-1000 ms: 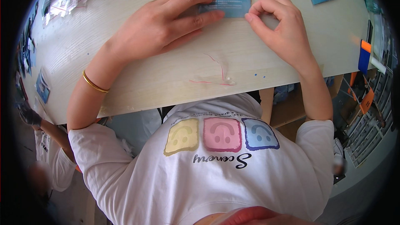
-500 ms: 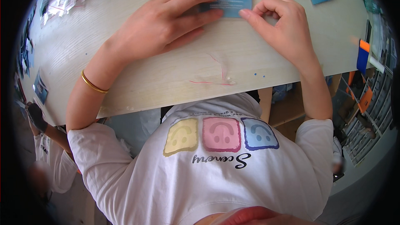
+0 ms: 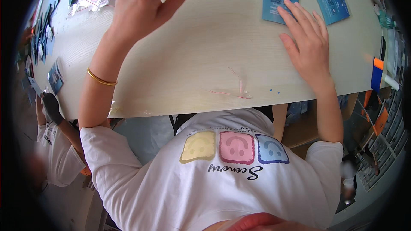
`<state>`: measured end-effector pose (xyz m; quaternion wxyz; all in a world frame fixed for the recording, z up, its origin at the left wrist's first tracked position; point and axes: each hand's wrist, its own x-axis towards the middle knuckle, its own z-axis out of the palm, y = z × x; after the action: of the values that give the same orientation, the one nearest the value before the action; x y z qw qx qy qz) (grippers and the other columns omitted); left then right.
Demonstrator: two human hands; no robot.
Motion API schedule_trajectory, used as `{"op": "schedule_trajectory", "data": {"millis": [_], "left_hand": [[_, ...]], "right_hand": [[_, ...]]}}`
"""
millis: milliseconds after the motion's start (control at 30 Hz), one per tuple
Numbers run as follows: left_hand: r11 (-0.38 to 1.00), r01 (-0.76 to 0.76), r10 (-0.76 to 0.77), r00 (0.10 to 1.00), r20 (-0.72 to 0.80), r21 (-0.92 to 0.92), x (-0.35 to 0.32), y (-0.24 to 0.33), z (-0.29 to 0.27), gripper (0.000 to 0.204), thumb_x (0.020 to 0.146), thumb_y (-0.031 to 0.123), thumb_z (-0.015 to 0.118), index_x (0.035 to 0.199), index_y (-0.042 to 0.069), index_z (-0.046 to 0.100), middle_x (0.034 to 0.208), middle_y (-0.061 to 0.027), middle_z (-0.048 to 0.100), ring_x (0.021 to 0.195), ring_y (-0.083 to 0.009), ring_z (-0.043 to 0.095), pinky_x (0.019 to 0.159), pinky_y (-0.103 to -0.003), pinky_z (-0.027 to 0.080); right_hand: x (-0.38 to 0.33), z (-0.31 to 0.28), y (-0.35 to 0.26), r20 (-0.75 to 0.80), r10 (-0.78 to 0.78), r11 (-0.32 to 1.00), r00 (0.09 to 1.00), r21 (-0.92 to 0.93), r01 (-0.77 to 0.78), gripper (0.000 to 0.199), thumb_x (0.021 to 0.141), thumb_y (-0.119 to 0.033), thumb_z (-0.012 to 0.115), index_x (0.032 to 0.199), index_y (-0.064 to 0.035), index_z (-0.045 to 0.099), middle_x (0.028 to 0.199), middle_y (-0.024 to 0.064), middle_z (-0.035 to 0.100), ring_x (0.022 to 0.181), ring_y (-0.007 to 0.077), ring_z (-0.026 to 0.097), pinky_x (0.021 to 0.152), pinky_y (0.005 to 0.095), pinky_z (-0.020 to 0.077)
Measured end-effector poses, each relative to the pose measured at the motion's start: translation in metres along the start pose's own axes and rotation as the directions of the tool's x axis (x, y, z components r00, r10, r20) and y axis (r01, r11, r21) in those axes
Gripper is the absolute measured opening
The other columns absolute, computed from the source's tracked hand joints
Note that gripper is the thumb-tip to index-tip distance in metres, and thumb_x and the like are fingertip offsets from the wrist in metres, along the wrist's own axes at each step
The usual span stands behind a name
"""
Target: Packaging small blue packets into clear resealable bags.
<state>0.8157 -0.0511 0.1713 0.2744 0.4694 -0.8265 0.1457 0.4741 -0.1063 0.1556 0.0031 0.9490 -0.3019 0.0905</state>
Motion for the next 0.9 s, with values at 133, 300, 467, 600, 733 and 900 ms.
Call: {"op": "schedule_trajectory", "data": {"millis": [133, 300, 467, 600, 733, 900], "left_hand": [[0.325, 0.277, -0.341, 0.926, 0.161, -0.904, -0.031, -0.109, -0.039, 0.051, 0.104, 0.044, 0.048, 0.144, 0.013, 0.056, 0.158, -0.0203, 0.038, 0.149, -0.0412, 0.028, 0.121, -0.052, 0.02], [0.799, 0.563, -0.592, 0.674, 0.442, 0.211, 0.012, -0.026, -0.007, 0.058, 0.106, 0.048, 0.039, 0.152, 0.014, 0.046, 0.16, -0.0234, 0.032, 0.15, -0.0462, 0.019, 0.122, -0.054, 0.014], [0.881, 0.385, -0.306, 0.907, 0.289, -0.276, -0.009, 0.06, 0.037, 0.053, 0.096, 0.025, 0.06, 0.144, 0.007, 0.048, 0.148, -0.0198, 0.045, 0.132, -0.0413, 0.039, 0.11, -0.047, 0.034], [0.935, 0.265, -0.136, 0.882, 0.451, -0.237, 0.013, 0.052, 0.022, 0.056, 0.089, 0.012, 0.071, 0.143, 0.013, 0.056, 0.147, -0.0103, 0.052, 0.126, -0.0331, 0.051, 0.103, -0.041, 0.046], [0.985, 0.082, -0.009, 0.9, 0.435, -0.149, 0.022, 0.046, 0.028, 0.056, 0.086, 0.014, 0.072, 0.141, 0.01, 0.058, 0.146, -0.0089, 0.053, 0.126, -0.0323, 0.052, 0.103, -0.042, 0.046], [0.926, 0.103, 0.074, 0.893, 0.443, -0.362, 0.021, 0.045, 0.043, 0.078, 0.083, 0.048, 0.076, 0.136, -0.002, 0.048, 0.147, -0.0231, 0.046, 0.138, -0.0418, 0.04, 0.115, -0.048, 0.034]], "right_hand": [[0.0, 0.006, 0.044, -0.079, 0.092, 0.992, 0.993, -0.078, -0.099, 0.046, 0.096, -0.028, 0.064, 0.139, -0.0137, 0.058, 0.147, 0.0057, 0.053, 0.135, 0.0258, 0.049, 0.115, 0.0465, 0.0318], [0.005, 0.007, 0.033, -0.181, 0.118, 0.993, 0.976, 0.022, -0.116, 0.043, 0.097, -0.025, 0.062, 0.137, -0.011, 0.058, 0.145, 0.0076, 0.054, 0.133, 0.028, 0.049, 0.114, 0.0459, 0.0321], [0.017, 0.008, -0.017, -0.075, -0.05, 0.985, 0.996, 0.164, 0.062, 0.045, 0.092, -0.017, 0.064, 0.137, -0.0135, 0.059, 0.145, 0.0067, 0.054, 0.132, 0.0267, 0.05, 0.112, 0.044, 0.0341], [0.01, 0.007, -0.014, -0.083, -0.107, 0.98, 0.991, 0.158, 0.119, 0.042, 0.087, -0.009, 0.067, 0.128, -0.0165, 0.066, 0.135, 0.0058, 0.059, 0.125, 0.0251, 0.054, 0.106, 0.0429, 0.0397], [0.003, 0.003, -0.014, -0.133, -0.026, 0.944, 0.991, 0.323, 0.069, 0.032, 0.084, -0.007, 0.071, 0.115, -0.0134, 0.071, 0.115, 0.0057, 0.065, 0.107, 0.024, 0.063, 0.092, 0.0395, 0.0488], [0.004, 0.003, -0.014, -0.008, 0.045, 0.766, 0.999, 0.642, -0.029, 0.017, 0.081, -0.005, 0.076, 0.097, -0.0042, 0.069, 0.091, 0.0076, 0.065, 0.08, 0.0242, 0.066, 0.07, 0.0337, 0.0526]]}}
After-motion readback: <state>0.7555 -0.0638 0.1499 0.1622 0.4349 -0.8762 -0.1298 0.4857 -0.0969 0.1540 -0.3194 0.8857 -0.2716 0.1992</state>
